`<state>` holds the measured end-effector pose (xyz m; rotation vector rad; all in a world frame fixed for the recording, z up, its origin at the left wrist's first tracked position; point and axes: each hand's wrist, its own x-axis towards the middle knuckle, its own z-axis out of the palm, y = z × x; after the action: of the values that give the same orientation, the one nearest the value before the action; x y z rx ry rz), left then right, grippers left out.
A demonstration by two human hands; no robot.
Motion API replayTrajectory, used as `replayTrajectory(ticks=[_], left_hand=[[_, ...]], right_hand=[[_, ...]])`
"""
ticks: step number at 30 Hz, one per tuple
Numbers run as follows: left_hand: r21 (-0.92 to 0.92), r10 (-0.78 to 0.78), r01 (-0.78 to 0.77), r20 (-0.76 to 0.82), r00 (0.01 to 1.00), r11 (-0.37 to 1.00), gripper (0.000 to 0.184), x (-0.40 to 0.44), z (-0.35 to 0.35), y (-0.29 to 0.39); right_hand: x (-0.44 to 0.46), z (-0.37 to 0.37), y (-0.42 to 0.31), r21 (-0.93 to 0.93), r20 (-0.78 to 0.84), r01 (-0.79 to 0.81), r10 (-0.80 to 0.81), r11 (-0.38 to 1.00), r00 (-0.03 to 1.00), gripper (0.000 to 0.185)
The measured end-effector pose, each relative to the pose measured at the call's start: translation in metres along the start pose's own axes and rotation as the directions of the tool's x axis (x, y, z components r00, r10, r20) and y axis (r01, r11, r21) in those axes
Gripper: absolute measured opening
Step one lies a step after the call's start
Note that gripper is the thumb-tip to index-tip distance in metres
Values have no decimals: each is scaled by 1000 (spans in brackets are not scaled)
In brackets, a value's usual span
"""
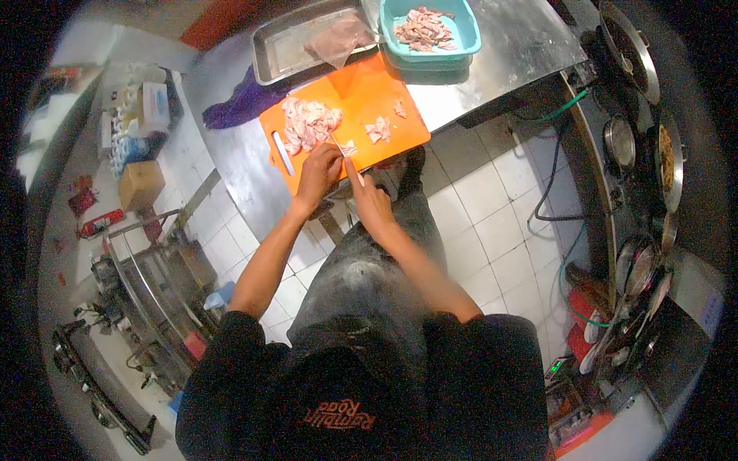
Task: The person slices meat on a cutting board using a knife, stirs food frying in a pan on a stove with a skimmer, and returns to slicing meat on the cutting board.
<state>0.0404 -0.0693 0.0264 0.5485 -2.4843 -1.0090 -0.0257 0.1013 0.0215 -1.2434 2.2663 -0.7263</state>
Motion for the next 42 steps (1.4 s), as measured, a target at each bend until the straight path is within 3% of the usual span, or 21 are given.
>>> replayTrajectory(ticks=[7, 10, 12, 18, 22, 25, 31, 33, 36, 37, 40, 42], left_hand=[[43, -19, 20, -27, 999, 999, 9, -2, 6, 0], [45, -11, 12, -26, 1000, 999, 9, 1, 6, -2], [48, -10, 10, -10, 1000, 999, 8, -2, 6, 0], [67, 2, 1, -48, 999, 998, 8, -3, 11, -2], [66, -4, 8, -55, 998, 998, 8, -4, 10, -3], [77, -1, 5, -42, 999, 997, 9, -5, 10, 2], [110, -15, 19, -38, 999, 994, 9, -10, 13, -5], [108, -74, 78, -38, 997, 991, 11, -8, 6, -6], [193, -73, 97, -128, 989, 976, 12, -14, -3, -6], [184, 12, 23, -186, 983, 983, 13, -16, -2, -4], [120, -46, 60, -122, 992, 991, 8, -22, -3, 6], [146, -38, 53, -104, 994, 988, 8, -21, -4, 8]], right_hand=[[-43, -11, 0, -63, 188, -136, 146, 989, 971, 85], [-18, -4, -3, -46, 112, -117, 122, 992, 986, 86], [3, 4, -4, -45, -25, -33, 32, 998, 999, 88], [-48, -18, 5, -82, 159, -127, 139, 988, 977, 87], [-32, -14, 2, -75, 160, -134, 144, 988, 976, 88], [-25, -2, 5, -52, 53, -117, 120, 992, 991, 90], [-75, -36, 8, -83, 173, -144, 156, 986, 972, 85], [-79, -55, 4, -19, 204, -139, 140, 990, 969, 81], [-80, -69, 7, 39, 159, -104, 97, 994, 983, 77], [-73, -67, 7, 44, 165, -118, 110, 992, 980, 76], [-53, -38, 19, 17, 98, -6, 5, 1000, 995, 76], [-40, -51, 24, 30, 81, -44, 42, 999, 996, 76]])
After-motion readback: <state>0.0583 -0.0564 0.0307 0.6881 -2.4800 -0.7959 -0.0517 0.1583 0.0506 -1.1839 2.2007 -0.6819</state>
